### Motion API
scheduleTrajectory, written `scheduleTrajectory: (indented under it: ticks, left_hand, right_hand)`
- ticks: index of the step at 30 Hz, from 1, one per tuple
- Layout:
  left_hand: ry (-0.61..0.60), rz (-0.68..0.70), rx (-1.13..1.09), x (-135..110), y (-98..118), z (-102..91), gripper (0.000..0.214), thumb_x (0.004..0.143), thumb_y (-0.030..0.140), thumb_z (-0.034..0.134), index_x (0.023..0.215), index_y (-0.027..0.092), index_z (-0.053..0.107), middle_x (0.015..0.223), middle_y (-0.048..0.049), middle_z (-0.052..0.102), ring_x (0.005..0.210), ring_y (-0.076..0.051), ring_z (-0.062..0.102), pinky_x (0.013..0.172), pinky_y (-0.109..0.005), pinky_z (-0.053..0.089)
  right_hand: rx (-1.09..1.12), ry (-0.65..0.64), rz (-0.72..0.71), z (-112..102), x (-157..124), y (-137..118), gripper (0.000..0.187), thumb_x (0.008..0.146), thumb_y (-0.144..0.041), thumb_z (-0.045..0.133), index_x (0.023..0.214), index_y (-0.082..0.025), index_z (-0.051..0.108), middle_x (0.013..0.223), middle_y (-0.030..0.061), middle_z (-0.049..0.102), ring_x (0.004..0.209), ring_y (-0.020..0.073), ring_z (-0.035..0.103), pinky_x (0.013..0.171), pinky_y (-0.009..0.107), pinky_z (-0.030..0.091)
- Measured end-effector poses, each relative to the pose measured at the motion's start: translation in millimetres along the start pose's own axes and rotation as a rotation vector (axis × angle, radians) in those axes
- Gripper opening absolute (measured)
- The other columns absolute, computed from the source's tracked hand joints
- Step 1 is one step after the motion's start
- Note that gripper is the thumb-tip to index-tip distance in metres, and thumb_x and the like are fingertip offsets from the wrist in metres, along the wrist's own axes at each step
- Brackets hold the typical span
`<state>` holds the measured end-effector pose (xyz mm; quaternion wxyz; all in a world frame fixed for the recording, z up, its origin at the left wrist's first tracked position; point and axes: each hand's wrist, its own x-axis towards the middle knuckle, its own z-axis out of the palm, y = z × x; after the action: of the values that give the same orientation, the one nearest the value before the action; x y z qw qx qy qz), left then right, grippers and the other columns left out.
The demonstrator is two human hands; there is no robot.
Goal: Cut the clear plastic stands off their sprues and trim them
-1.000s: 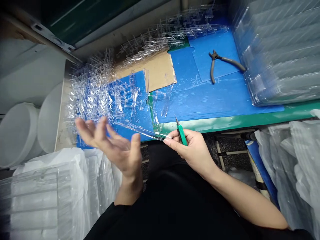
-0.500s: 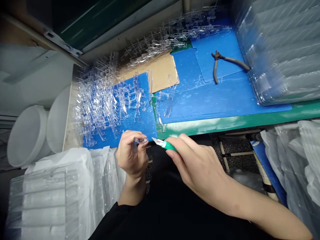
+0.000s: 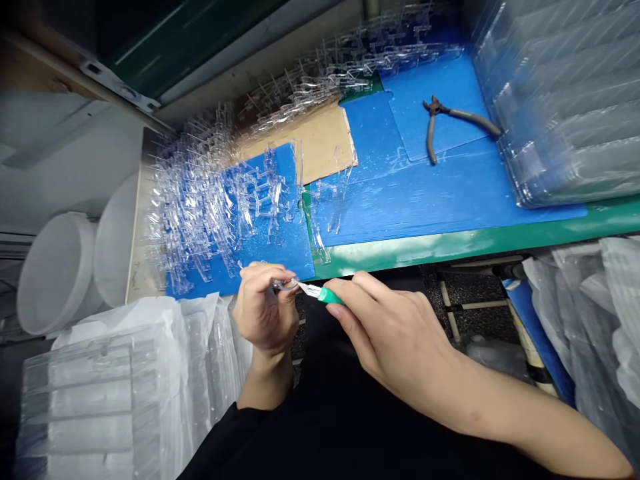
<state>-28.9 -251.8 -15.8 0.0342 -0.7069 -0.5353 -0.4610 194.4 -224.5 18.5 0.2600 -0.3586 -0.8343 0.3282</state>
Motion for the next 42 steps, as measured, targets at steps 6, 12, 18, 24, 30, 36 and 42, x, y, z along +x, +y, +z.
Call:
scheduleTrajectory:
  ticks: [6,12,18,24,30,36,42]
  left_hand:
    - [-0.035,-0.018,-0.013,-2,0,1.3,0.002,0.109,0.021,0.063,0.110,0.022,0.064,0.085,-0.0011,0.072,0.077,-0.017,0.068,0.080,-0.036,0.048]
    - [-0.045,-0.002,-0.069,-2,4,3.9,0.001,0.108,0.021,0.063,0.109,0.022,0.064,0.084,-0.0005,0.072,0.074,-0.016,0.065,0.078,-0.035,0.047]
    - [-0.070,0.017,-0.101,-5,10,5.2,0.003,0.109,0.023,0.061,0.111,0.021,0.063,0.087,-0.0022,0.072,0.077,-0.017,0.066,0.080,-0.036,0.046]
    - [-0.173,0.180,-0.084,-4,11,-2.6,0.027,0.105,0.044,0.065,0.093,0.020,0.057,0.074,-0.0009,0.059,0.067,-0.019,0.055,0.071,-0.039,0.038]
    - [-0.579,0.677,-0.298,-1,42,25.1,0.028,0.092,0.024,0.067,0.070,0.023,0.050,0.061,0.0001,0.045,0.059,-0.020,0.041,0.059,-0.039,0.027]
    - [-0.651,0.996,-0.568,-17,95,70.3,0.022,0.087,0.016,0.062,0.067,0.023,0.054,0.061,-0.0014,0.048,0.057,-0.021,0.043,0.059,-0.038,0.033]
    - [-0.556,1.201,-0.624,-29,142,76.1,0.028,0.107,0.032,0.054,0.093,0.019,0.074,0.093,-0.0088,0.079,0.087,-0.027,0.071,0.090,-0.048,0.050]
  right_hand:
    - [-0.003,0.025,0.023,3,3,11,0.021,0.116,-0.026,0.052,0.129,-0.020,0.067,0.096,0.0031,0.072,0.071,0.0170,0.069,0.068,0.031,0.051]
    - [-0.018,0.136,0.140,2,14,29,0.021,0.115,-0.023,0.051,0.129,-0.020,0.067,0.117,0.0098,0.077,0.105,0.0263,0.076,0.094,0.038,0.055]
    - [0.535,0.012,0.241,7,25,13,0.016,0.106,-0.036,0.070,0.116,-0.024,0.066,0.101,0.0019,0.073,0.085,0.0180,0.070,0.076,0.028,0.056]
    - [0.709,0.186,0.355,15,30,17,0.010,0.101,-0.029,0.066,0.100,-0.021,0.061,0.094,0.0012,0.068,0.088,0.0175,0.067,0.083,0.029,0.055]
    - [0.394,0.105,0.322,13,10,22,0.028,0.101,-0.039,0.079,0.118,-0.022,0.066,0.103,0.0009,0.073,0.094,0.0185,0.068,0.085,0.027,0.049]
    - [0.237,0.091,0.431,-1,-47,49,0.037,0.103,-0.056,0.074,0.101,-0.020,0.065,0.080,-0.0044,0.066,0.076,0.0156,0.062,0.074,0.024,0.044]
    - [0.056,0.338,0.570,-57,-148,21,0.028,0.100,-0.049,0.080,0.098,-0.021,0.078,0.083,-0.0056,0.073,0.073,0.0110,0.066,0.070,0.020,0.047]
